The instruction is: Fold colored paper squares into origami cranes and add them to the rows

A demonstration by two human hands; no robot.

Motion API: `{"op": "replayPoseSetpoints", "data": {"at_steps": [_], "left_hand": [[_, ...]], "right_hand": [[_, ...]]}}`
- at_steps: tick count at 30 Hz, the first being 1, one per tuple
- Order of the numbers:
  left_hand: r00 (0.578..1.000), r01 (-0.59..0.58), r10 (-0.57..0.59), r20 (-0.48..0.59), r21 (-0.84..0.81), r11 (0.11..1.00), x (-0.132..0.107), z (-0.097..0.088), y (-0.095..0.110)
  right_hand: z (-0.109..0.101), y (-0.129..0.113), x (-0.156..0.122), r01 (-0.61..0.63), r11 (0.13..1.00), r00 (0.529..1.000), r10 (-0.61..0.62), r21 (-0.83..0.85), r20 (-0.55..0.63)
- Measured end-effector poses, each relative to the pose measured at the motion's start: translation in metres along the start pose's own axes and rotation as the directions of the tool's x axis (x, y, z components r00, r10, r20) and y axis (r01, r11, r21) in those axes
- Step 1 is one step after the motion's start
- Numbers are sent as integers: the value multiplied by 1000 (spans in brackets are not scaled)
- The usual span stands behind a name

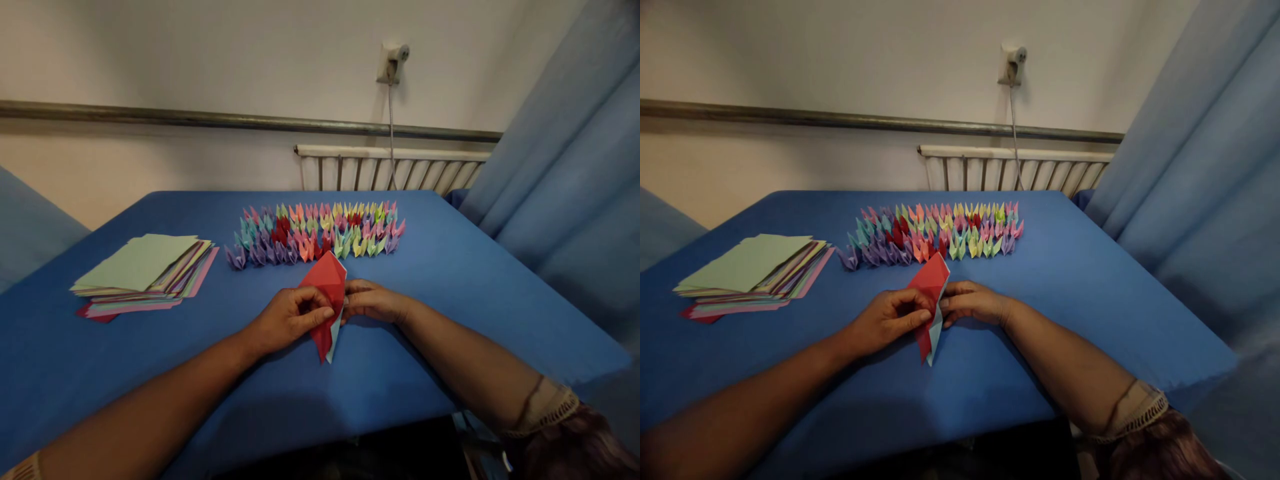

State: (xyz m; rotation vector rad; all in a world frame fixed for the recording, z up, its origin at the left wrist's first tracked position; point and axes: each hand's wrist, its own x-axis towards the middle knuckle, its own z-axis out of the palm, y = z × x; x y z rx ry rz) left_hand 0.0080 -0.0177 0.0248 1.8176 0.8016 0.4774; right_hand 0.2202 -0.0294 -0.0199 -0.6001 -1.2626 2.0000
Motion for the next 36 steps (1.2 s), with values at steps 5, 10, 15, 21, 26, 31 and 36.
{"op": "replayPoseSetpoints", "data": {"at_steps": [5, 10, 15, 21, 26, 31, 36], "left_hand": [[996, -2, 7, -92, 54, 999, 0, -1, -1], [991, -20, 35, -128, 117, 993, 0, 1, -5], [962, -62, 101, -253, 158, 986, 0, -4, -4], [792, -51, 176, -585, 223, 973, 5, -23, 1], [904, 132, -224, -364, -261, 956, 9, -24, 1], [850, 85, -322, -417, -494, 865, 9, -19, 1], [814, 20, -312, -489, -513, 858, 11, -21, -1]], "right_hand": [[6, -6, -7, 93, 987, 995, -85, -135, 60], [10, -5, -10, 84, 951, 996, -75, -298, 42], [2, -1, -9, 48, 956, 998, -56, -288, -18], [-2, -2, -8, 60, 981, 994, -76, -182, -80], [1, -6, -9, 74, 981, 992, -92, -177, -92], [1, -2, -1, 212, 963, 967, -231, -164, -106], [-4, 2, 3, 228, 953, 954, -259, -199, -148]]}}
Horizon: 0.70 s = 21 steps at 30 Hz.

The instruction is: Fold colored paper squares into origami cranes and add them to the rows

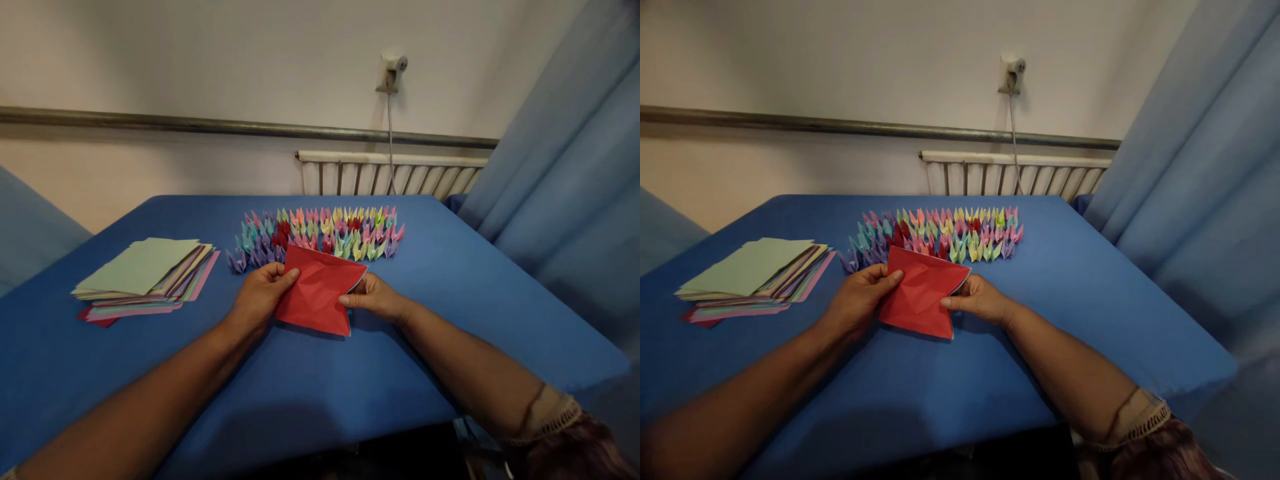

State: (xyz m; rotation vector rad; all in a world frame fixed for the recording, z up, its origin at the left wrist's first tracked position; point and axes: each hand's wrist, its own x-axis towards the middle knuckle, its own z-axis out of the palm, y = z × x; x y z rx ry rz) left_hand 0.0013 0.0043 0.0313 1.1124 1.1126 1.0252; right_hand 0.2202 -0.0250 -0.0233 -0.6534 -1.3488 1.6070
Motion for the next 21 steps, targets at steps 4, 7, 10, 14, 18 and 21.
{"op": "replayPoseSetpoints", "data": {"at_steps": [4, 7, 10, 14, 18, 21], "left_hand": [[999, -24, 24, -49, -8, 1000, 2, -1, 2], [994, -45, 45, -98, 1, 999, 3, -3, 4], [984, -98, 106, -140, 63, 993, 3, -4, 4], [962, -172, 219, -164, 261, 950, 2, -4, 3], [961, -208, 260, -97, 365, 907, 0, -3, 3], [963, -228, 264, -56, 353, 907, -1, -2, 7]], "right_hand": [[-1, -1, 0, 20, 1000, 998, -21, -16, -62], [-1, -3, -2, 30, 1000, 995, -30, -5, -92], [-1, -4, -2, 9, 1000, 987, -12, -16, -163], [-2, -3, 1, 29, 997, 961, -45, -65, -274], [-4, 0, 6, 43, 988, 934, -92, -147, -346], [-9, 2, 8, -14, 973, 923, -77, -232, -377]]}}
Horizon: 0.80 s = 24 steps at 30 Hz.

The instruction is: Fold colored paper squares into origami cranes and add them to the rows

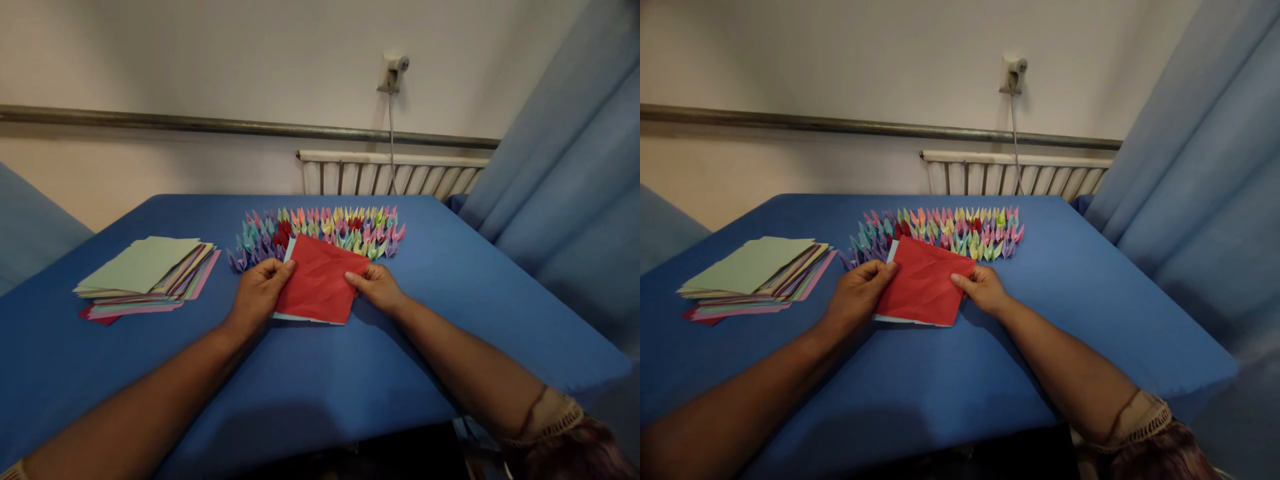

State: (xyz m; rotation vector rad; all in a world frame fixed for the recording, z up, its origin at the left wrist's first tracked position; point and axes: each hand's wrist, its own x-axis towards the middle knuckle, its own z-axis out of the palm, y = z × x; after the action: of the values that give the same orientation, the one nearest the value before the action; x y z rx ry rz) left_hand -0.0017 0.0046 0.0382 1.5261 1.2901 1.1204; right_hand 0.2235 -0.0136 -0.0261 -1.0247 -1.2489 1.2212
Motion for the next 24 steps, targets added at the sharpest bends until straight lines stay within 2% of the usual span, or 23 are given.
{"op": "replayPoseSetpoints", "data": {"at_steps": [5, 11, 14, 15, 17, 18, 19, 22, 23, 24], "left_hand": [[999, -18, 20, -33, 39, 999, 0, -8, 13], [992, -20, 26, -121, 49, 999, 4, -24, 23], [962, -48, 72, -263, 98, 994, 12, -41, 32], [935, -65, 108, -337, 137, 988, 15, -50, 35], [852, -75, 199, -485, 262, 962, 24, -72, 37], [827, -73, 241, -508, 329, 942, 29, -85, 35], [815, -71, 287, -502, 406, 911, 35, -100, 32], [798, 43, 316, -513, 571, 820, 55, -151, 10], [766, 123, 332, -551, 632, 765, 62, -168, 2], [790, 173, 319, -524, 689, 703, 69, -184, -7]], "right_hand": [[-1, 1, 1, -56, 996, 995, 61, -73, 73], [1, 0, 0, -86, 996, 993, 86, -9, 76], [1, -4, -1, -95, 995, 986, 90, 26, 143], [1, -5, -2, -98, 995, 982, 92, 32, 168], [2, -9, -3, -108, 994, 975, 102, 19, 199], [2, -10, -3, -114, 994, 972, 111, 0, 206], [2, -11, -4, -117, 993, 971, 119, -22, 209], [2, -10, -4, -125, 988, 963, 144, -95, 229], [1, -9, -3, -133, 985, 957, 156, -109, 244], [1, -8, -3, -146, 983, 950, 172, -116, 262]]}}
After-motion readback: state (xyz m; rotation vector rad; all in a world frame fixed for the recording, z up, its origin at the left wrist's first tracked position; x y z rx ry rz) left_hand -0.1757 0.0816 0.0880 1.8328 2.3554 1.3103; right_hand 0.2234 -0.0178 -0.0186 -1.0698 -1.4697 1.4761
